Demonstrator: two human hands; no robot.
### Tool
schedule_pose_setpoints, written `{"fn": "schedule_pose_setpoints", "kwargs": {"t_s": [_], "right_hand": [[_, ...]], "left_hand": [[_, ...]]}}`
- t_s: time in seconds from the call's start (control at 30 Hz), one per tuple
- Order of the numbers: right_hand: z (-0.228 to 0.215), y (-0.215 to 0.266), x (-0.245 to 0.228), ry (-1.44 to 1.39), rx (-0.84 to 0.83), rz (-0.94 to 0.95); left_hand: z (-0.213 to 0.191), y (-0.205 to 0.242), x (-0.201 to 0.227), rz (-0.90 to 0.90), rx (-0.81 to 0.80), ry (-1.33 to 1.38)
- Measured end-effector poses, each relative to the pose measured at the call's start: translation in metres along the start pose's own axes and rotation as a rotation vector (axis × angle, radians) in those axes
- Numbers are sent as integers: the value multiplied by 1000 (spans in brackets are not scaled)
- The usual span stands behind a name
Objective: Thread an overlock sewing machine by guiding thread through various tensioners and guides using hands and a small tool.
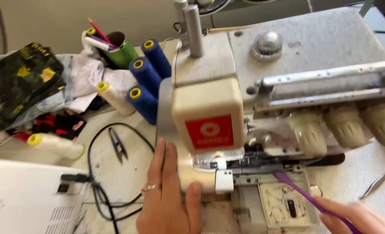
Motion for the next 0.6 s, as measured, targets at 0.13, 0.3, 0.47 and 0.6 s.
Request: {"fn": "schedule_pose_setpoints", "kwargs": {"t_s": [0.13, 0.3, 0.47, 0.6], "right_hand": [[31, 18, -11, 7, -16, -22], [31, 26, -22, 55, -32, -251], [24, 23, -31, -95, -62, -351], [39, 16, -33, -110, -46, -461]], "left_hand": [[2, 2, -3, -99, -172, 57], [-3, 6, 1, -62, -152, 90], [0, 11, 2, -112, -154, 25], [0, 15, 5, -132, -131, 17]]}}
Point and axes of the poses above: each hand's wrist, its own y-axis away from the middle knuckle, its own z-axis out of the palm, x = y × z, the point moved 3 cm from there along -y, towards the middle knuckle, and after that the axes turned 10 degrees about x, right-handed, at the moved point
